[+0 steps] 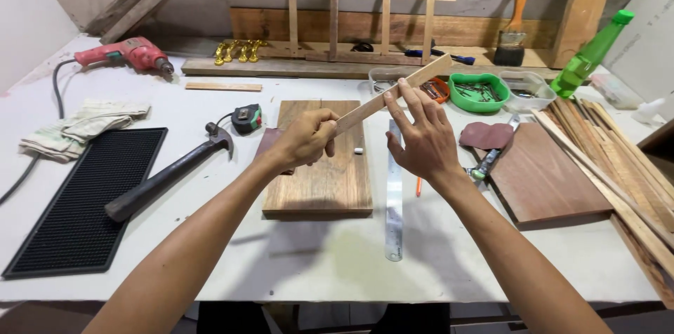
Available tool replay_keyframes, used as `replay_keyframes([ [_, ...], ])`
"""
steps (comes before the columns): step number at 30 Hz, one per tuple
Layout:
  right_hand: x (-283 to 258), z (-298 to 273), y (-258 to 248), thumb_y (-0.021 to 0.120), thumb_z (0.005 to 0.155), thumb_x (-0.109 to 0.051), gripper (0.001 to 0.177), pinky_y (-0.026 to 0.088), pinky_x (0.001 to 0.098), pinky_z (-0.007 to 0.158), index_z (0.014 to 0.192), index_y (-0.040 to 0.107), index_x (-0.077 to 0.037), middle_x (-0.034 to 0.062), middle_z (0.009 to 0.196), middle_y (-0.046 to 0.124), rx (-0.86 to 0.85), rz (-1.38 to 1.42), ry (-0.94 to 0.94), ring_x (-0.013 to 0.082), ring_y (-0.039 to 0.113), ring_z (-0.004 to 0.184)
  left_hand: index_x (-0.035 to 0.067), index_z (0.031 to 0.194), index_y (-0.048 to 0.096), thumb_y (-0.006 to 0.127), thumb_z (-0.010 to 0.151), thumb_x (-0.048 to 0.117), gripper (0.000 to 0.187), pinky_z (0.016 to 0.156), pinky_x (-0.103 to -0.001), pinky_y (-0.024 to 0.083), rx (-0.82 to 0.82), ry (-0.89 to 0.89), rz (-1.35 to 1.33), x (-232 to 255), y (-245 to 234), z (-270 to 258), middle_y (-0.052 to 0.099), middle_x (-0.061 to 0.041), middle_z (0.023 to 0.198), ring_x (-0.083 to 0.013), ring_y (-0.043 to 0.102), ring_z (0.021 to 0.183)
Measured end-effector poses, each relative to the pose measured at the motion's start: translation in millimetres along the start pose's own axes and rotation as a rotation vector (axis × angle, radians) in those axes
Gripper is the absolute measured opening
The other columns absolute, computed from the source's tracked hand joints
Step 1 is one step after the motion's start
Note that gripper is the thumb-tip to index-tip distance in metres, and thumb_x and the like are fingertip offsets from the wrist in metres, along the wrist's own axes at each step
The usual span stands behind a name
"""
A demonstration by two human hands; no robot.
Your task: Sand the surface of a small wooden strip on a larger board using sandpaper.
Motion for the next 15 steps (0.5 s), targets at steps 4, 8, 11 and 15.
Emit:
replay_keyframes([
  [4,-8.7,7.8,17.1,0.080,0.081,-0.025,0.079,0.041,0.0442,0.114,0.154,0.052,-0.008,0.0200,0.161,0.041,-0.058,0.097,0.058,0.0340,0.050,0.140,-0.001,0.115,0.061,0.043,0.102,0.016,0.028,0.040,-0.029,0.047,-0.045,-0.030,-0.172,-3.9,-12.8,-0.4,0.067,-0.005,0.069,-0.0110,0.054,0.046],
  [8,-16.1,23.5,26.7,0.079,0.084,-0.036,0.079,0.043,0.0464,0.112,0.150,0.050,-0.004,0.0245,0.160,0.039,-0.069,0.160,0.116,0.0391,0.053,0.137,-0.001,0.116,0.064,0.044,0.101,0.016,0.030,0.048,-0.028,0.055,-0.064,-0.025,-0.180,-21.6,-21.5,14.9,0.065,-0.005,0.076,-0.0107,0.061,0.059],
  [11,-15.8,33.5,39.6,0.075,0.087,-0.045,0.079,0.045,0.0486,0.109,0.148,0.050,-0.001,0.0265,0.160,0.037,-0.135,0.184,0.165,0.0428,0.055,0.132,-0.003,0.115,0.069,0.052,0.101,0.017,0.029,0.059,-0.025,0.057,-0.075,0.069,-0.107,-36.5,-25.0,28.4,0.067,-0.005,0.082,-0.0092,0.063,0.069],
  [15,-20.5,43.4,62.7,0.068,0.090,-0.053,0.085,0.049,0.0508,0.101,0.151,0.045,0.001,0.0257,0.163,0.032,-0.377,0.324,0.203,0.0477,0.060,0.118,-0.001,0.116,0.069,0.062,0.097,0.019,0.029,0.061,-0.024,0.053,-0.121,-0.008,-0.180,-44.3,-24.4,23.4,0.070,-0.004,0.083,-0.0093,0.065,0.070],
])
Point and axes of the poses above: each hand's wrist, its own z-axis towards the middle knuckle, its own y-axis out of the palm, x = y × z, the point moved 5 cm from there along z, towards the middle knuckle
